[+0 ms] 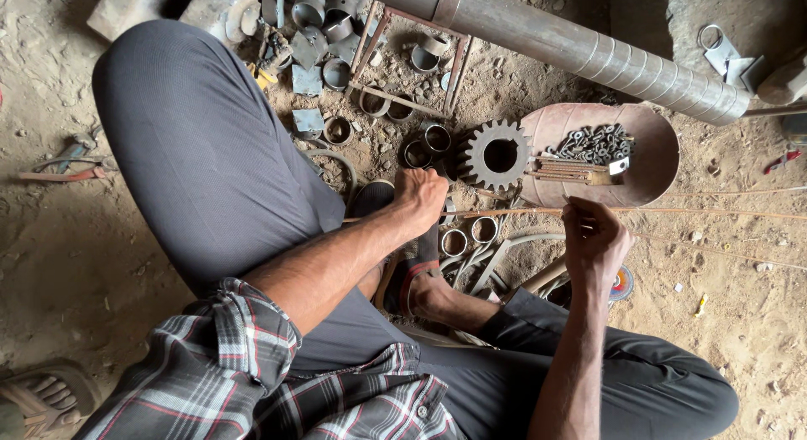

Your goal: The person sits on the ground in a workshop and repeatedly measures small metal rings using a thin metal rod. They place the rod against the rings to check dimensions, then remove it and repeat the process on different rings.

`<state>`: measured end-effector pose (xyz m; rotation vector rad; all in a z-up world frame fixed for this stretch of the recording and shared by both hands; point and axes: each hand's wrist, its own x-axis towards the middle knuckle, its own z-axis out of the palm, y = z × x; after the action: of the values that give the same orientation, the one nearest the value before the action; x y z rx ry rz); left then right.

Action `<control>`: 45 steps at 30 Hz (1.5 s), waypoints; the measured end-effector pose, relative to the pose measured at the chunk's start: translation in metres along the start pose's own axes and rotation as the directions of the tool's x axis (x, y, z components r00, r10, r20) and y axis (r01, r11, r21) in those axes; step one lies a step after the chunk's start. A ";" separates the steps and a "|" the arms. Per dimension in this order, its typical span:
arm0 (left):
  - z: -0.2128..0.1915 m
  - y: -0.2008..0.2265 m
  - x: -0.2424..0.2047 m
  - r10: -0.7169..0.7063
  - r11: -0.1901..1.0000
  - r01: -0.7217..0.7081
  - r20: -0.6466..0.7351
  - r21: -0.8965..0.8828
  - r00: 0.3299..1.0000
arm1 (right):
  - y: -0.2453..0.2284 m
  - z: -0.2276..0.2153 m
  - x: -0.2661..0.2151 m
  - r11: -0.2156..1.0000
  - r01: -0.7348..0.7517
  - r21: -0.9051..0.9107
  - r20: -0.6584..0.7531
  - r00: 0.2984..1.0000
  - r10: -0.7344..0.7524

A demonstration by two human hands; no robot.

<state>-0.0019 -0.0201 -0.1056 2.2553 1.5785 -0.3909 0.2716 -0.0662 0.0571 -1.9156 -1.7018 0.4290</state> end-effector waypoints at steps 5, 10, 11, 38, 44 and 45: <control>-0.017 -0.005 -0.005 -0.036 0.999 0.035 0.061 0.022 0.997 | -0.012 -0.004 0.000 1.000 -0.009 0.011 -0.005 1.000 0.009; -0.050 -0.011 -0.016 0.032 0.979 -0.031 -0.001 -0.204 0.999 | -0.024 -0.014 0.000 0.997 -0.038 0.069 -0.033 0.999 0.040; -0.053 -0.010 -0.016 0.043 0.969 -0.045 -0.014 -0.241 0.999 | -0.025 -0.015 0.001 0.997 -0.036 0.071 -0.036 0.999 0.039; -0.070 0.007 0.002 0.077 0.839 0.045 0.200 -0.543 0.977 | 0.015 -0.003 0.014 0.998 -0.016 0.067 -0.015 1.000 0.017; -0.067 0.007 0.006 0.073 0.881 0.026 0.190 -0.472 0.979 | 0.020 0.000 0.013 0.999 0.045 0.027 -0.024 0.999 -0.044; -0.068 0.007 0.005 0.074 0.881 0.029 0.198 -0.472 0.978 | 0.020 0.000 0.014 0.998 0.026 0.050 -0.012 1.000 -0.025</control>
<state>0.0080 0.0121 -0.0455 1.7919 1.3584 -0.1981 0.2894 -0.0537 0.0472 -1.8553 -1.6907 0.4457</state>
